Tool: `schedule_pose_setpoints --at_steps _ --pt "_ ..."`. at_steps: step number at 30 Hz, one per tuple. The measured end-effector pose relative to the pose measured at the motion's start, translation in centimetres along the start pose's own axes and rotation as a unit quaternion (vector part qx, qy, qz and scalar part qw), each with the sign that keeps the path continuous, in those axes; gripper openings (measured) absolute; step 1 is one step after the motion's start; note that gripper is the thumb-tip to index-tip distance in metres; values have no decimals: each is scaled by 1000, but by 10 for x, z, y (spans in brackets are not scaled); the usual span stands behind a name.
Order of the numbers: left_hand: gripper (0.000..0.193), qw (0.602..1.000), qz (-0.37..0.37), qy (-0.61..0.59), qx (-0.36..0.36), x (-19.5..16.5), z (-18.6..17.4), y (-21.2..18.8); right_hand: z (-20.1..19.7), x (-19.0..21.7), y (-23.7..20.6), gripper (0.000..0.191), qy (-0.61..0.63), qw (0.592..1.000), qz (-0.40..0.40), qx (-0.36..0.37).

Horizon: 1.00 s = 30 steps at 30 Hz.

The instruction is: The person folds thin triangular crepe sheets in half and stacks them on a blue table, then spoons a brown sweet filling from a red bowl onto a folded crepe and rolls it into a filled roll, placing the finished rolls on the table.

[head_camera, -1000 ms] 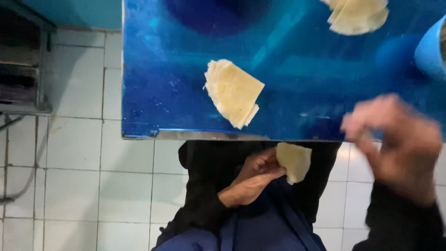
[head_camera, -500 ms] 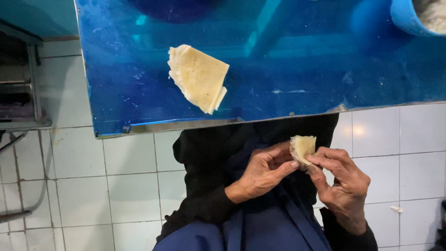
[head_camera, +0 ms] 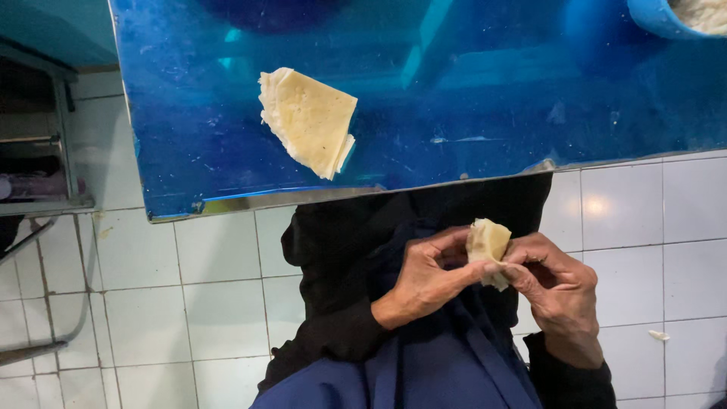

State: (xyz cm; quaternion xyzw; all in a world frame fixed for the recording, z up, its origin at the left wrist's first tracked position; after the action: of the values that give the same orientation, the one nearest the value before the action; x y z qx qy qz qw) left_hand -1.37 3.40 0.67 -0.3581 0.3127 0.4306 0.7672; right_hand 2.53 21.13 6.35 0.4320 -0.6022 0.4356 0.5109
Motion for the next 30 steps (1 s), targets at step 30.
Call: schedule_pose_setpoints --at_steps 30 --pt "63 995 -33 -83 38 1 -7 4 12 18 0 6 -102 994 -31 -16"
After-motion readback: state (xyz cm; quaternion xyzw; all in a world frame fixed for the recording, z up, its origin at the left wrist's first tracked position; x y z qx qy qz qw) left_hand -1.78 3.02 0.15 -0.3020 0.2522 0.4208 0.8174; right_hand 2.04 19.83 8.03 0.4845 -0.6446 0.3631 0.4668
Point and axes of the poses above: each hand's wrist, its own y-axis towards the middle knuckle, its own z-axis out of the palm, x = y × z, the point moved 2 cm from there along y, towards the middle knuckle, and after that the axes turned 10 degrees about -x, right-handed, at the moved point
